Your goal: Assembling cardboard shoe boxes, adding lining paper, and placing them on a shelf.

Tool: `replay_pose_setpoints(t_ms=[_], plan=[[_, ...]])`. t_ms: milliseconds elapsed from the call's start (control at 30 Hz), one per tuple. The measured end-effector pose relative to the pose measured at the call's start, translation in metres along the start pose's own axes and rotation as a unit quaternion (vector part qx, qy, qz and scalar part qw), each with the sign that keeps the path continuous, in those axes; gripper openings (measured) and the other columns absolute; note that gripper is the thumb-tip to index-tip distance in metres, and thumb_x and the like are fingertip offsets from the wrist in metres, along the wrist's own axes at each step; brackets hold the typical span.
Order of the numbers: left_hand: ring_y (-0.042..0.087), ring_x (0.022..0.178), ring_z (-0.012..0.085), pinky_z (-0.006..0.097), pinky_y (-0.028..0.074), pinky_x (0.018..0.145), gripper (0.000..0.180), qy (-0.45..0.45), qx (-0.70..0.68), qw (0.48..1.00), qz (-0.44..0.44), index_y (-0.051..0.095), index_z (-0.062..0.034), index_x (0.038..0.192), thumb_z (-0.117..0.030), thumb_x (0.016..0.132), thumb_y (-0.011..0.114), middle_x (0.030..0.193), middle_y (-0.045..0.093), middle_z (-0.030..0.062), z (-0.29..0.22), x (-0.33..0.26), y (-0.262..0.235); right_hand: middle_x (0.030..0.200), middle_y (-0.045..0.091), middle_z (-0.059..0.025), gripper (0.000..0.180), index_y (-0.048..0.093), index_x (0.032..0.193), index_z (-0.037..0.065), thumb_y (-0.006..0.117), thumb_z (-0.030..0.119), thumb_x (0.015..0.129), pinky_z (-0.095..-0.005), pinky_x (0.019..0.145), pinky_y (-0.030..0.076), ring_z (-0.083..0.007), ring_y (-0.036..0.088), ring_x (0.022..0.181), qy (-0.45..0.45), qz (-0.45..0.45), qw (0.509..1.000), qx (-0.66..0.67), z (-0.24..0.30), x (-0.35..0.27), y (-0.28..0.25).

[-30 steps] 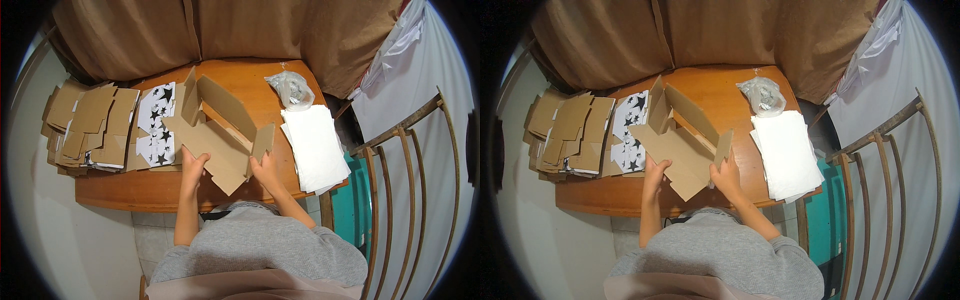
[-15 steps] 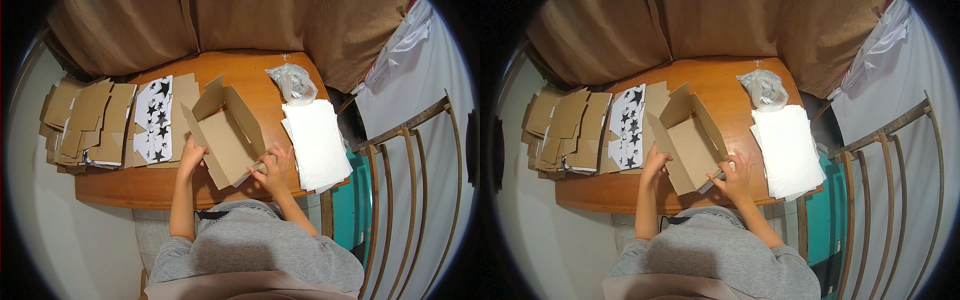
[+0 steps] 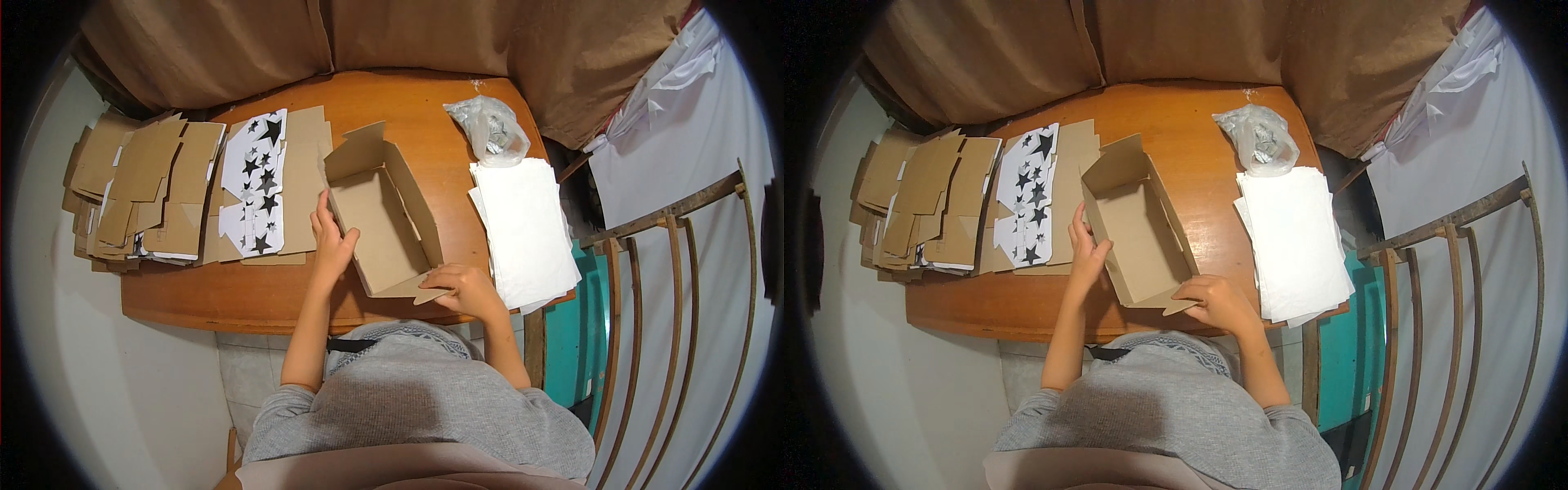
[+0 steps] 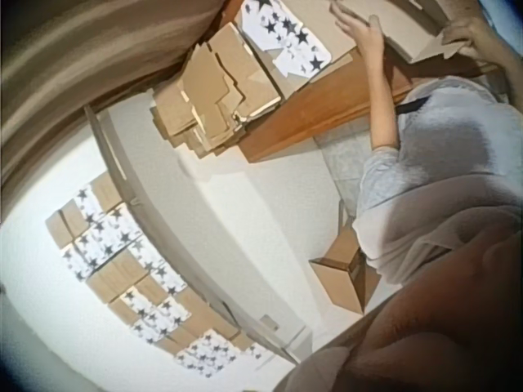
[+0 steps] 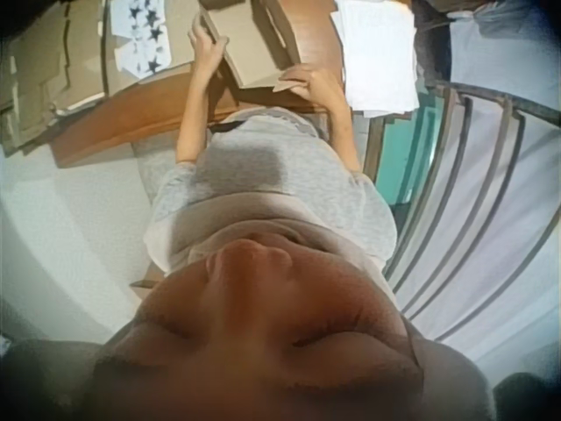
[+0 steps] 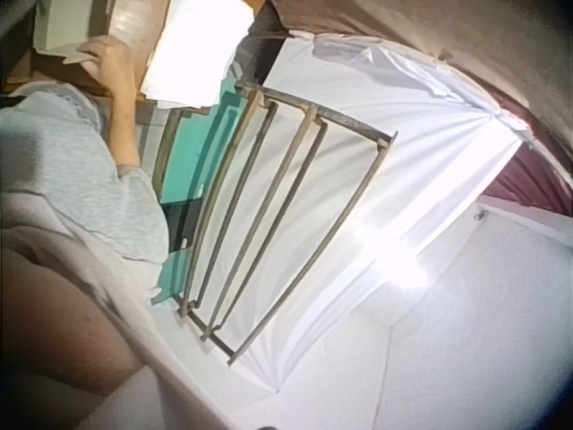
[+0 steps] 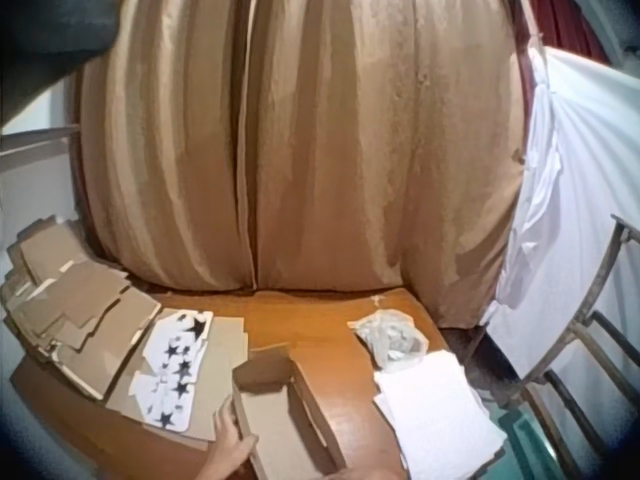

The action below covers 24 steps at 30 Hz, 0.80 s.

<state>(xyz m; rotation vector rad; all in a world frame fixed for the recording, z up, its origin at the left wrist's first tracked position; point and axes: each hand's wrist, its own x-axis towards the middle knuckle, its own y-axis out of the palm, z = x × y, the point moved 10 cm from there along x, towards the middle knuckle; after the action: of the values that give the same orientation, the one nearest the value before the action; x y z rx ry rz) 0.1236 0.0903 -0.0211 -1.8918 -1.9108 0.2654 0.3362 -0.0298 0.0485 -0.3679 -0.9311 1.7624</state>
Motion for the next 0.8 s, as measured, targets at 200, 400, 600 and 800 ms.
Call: replay_pose_setpoints(t_ms=[200, 400, 600, 800], plan=[[0.019, 0.132, 0.0412, 0.048, 0.021, 0.109, 0.073, 0.070, 0.007, 0.996, 0.055, 0.028, -0.0133, 0.142, -0.013, 0.076, 0.058, 0.140, 0.016, 0.0269, -0.037, -0.017, 0.033, 0.093, 0.069, -0.0128, 0.017, 0.074, 0.081, 0.008, 0.076, 0.021, 0.071, -0.0318, 0.077, 0.053, -0.0270, 0.067, 0.086, 0.146, 0.131, 0.976, 0.097, -0.009, 0.017, 0.014], [0.021, 0.130, 0.0463, 0.052, 0.022, 0.108, 0.059, 0.063, 0.060, 0.996, 0.013, 0.042, -0.0214, 0.134, -0.017, 0.078, 0.060, 0.139, 0.018, 0.0259, -0.035, -0.022, 0.041, 0.129, 0.054, -0.0173, 0.021, 0.076, 0.088, 0.010, 0.076, 0.026, 0.074, -0.0376, 0.096, 0.043, -0.0326, 0.055, 0.115, 0.056, 0.119, 0.983, 0.127, -0.007, 0.012, 0.016], [0.024, 0.128, 0.0477, 0.054, 0.025, 0.106, 0.056, 0.062, 0.070, 0.996, 0.005, 0.045, -0.0218, 0.130, -0.021, 0.077, 0.062, 0.139, 0.020, 0.0249, -0.035, -0.023, 0.040, 0.134, 0.049, -0.0155, 0.034, 0.067, 0.111, 0.010, 0.070, 0.027, 0.083, -0.0379, 0.098, 0.042, -0.0274, 0.047, 0.123, 0.052, 0.106, 0.962, 0.246, -0.017, 0.017, 0.023], [0.028, 0.126, 0.0481, 0.055, 0.031, 0.102, 0.054, 0.064, 0.150, 0.987, -0.008, 0.046, -0.0234, 0.128, -0.024, 0.076, 0.061, 0.138, 0.024, 0.0249, -0.039, -0.027, 0.045, 0.115, 0.059, -0.0058, 0.037, 0.055, 0.126, 0.009, 0.063, 0.016, 0.090, -0.0260, 0.079, 0.048, -0.0126, 0.058, 0.093, 0.186, 0.022, 0.939, 0.290, -0.056, 0.015, 0.028]])
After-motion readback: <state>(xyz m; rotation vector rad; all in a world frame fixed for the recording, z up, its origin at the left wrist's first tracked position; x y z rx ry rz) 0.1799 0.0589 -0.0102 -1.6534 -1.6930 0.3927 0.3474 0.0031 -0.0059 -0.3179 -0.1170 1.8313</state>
